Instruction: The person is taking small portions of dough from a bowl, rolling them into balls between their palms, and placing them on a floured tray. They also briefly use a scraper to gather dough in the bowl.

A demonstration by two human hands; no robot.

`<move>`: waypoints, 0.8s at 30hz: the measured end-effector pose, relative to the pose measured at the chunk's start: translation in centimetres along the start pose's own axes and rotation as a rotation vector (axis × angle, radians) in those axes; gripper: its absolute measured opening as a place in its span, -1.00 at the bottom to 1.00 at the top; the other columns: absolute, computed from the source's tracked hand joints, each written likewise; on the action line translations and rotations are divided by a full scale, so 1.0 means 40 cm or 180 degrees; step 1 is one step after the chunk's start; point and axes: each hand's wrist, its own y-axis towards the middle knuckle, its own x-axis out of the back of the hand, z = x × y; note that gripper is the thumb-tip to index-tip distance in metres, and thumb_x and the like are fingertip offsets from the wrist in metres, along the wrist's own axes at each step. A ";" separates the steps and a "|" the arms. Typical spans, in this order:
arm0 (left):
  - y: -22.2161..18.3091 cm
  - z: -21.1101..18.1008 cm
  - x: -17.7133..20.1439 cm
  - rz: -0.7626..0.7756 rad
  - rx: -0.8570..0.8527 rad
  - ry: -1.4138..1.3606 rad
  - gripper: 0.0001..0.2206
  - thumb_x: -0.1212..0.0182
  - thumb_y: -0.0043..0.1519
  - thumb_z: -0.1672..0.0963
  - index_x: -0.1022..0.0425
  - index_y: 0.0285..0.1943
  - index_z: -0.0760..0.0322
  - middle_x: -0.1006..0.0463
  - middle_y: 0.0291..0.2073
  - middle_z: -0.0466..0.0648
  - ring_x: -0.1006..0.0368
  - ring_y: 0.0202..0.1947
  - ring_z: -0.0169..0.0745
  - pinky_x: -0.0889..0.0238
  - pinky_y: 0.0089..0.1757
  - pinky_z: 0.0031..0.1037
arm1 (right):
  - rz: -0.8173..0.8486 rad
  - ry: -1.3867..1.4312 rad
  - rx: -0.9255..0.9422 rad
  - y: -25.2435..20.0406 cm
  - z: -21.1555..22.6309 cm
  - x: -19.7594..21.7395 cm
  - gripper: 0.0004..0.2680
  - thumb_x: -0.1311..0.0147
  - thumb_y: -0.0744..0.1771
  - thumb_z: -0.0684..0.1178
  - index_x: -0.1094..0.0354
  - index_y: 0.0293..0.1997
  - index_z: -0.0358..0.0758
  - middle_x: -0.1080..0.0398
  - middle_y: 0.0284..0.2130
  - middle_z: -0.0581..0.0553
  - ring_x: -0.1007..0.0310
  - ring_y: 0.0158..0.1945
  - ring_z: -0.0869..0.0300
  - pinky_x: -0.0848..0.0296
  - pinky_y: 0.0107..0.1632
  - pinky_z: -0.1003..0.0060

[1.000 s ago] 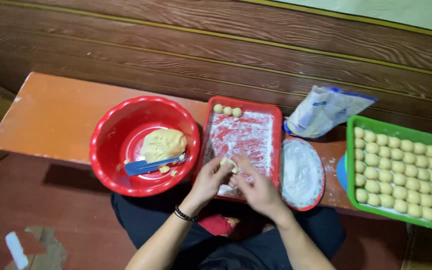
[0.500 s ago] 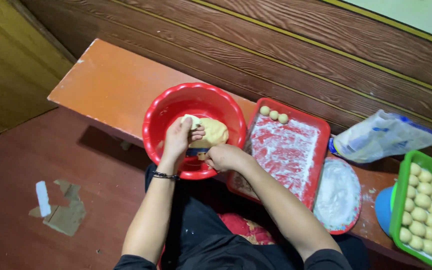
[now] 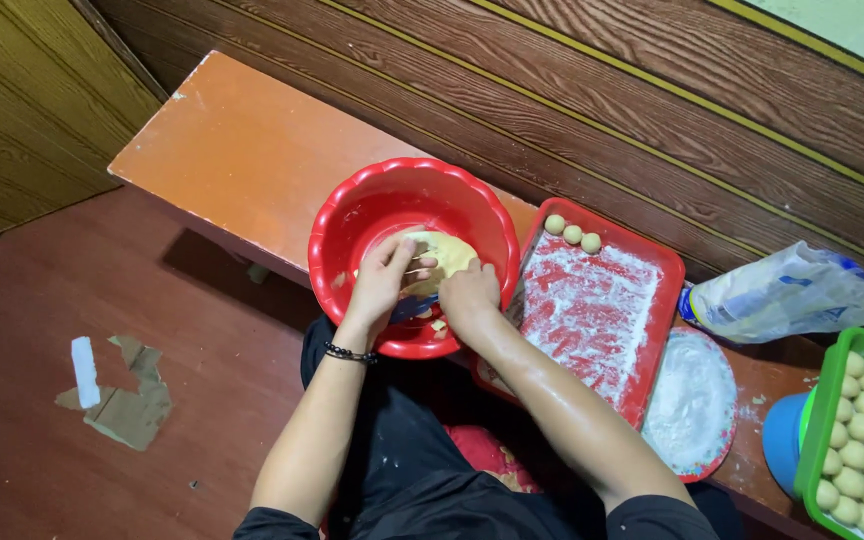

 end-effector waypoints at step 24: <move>-0.010 0.000 -0.013 0.0292 0.0213 0.0036 -0.71 -0.12 0.41 0.03 -0.48 0.11 0.33 -0.62 -0.09 0.13 -0.64 -0.11 0.07 -0.57 -0.09 -0.23 | -0.1077 0.2653 0.0486 -0.211 -0.138 0.103 -0.82 -0.18 0.27 0.00 -0.36 -0.18 -0.26 -0.56 -0.31 -0.37 -0.58 -0.10 -0.27 -0.50 -0.07 -0.14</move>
